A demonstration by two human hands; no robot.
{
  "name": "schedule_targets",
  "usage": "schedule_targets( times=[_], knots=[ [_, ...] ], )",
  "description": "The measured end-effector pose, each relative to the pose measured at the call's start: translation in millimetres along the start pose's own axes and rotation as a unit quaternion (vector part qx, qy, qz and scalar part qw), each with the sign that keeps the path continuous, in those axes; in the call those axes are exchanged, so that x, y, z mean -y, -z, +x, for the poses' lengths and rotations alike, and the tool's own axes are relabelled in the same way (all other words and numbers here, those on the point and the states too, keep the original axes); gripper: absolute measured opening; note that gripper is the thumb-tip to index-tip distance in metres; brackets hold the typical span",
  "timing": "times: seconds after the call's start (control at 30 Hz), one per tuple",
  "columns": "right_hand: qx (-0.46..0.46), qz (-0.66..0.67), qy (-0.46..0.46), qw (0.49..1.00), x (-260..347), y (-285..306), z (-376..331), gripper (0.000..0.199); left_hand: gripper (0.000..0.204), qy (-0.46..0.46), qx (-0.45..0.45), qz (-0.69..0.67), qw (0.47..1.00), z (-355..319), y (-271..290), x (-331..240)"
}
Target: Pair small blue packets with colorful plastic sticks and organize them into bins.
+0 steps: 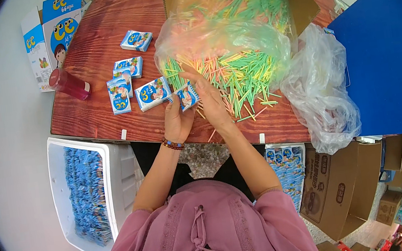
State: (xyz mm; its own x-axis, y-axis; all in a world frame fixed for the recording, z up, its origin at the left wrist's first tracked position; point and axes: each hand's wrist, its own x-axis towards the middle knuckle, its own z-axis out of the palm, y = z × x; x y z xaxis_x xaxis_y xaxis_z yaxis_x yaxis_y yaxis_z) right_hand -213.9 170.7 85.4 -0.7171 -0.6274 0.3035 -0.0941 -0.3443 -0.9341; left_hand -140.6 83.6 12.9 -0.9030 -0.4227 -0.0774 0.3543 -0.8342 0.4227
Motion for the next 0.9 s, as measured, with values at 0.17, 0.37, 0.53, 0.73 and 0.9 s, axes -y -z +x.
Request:
schedule_targets(
  times=[0.17,0.37,0.53,0.73,0.9],
  knots=[
    [0.063,-0.241,0.076,0.965,7,15,1,0.061,0.038,0.016,0.002,-0.035,0.999,6,-2,3],
    [-0.032,-0.249,0.014,0.968,7,42,-11,0.041,0.036,0.013,-0.007,-0.047,0.999,3,1,-3],
    [0.155,-0.465,-0.163,0.856,5,73,-38,0.019,0.037,0.004,0.009,-0.006,1.000,-15,13,-24],
    [0.328,-0.583,-0.006,0.744,-1,48,-75,0.018,0.039,0.015,0.039,-0.053,0.998,-28,30,-24],
    [0.329,-0.607,-0.048,0.722,-10,49,-62,0.016,0.038,0.060,0.058,-0.140,0.987,-27,35,-19]
  ],
)
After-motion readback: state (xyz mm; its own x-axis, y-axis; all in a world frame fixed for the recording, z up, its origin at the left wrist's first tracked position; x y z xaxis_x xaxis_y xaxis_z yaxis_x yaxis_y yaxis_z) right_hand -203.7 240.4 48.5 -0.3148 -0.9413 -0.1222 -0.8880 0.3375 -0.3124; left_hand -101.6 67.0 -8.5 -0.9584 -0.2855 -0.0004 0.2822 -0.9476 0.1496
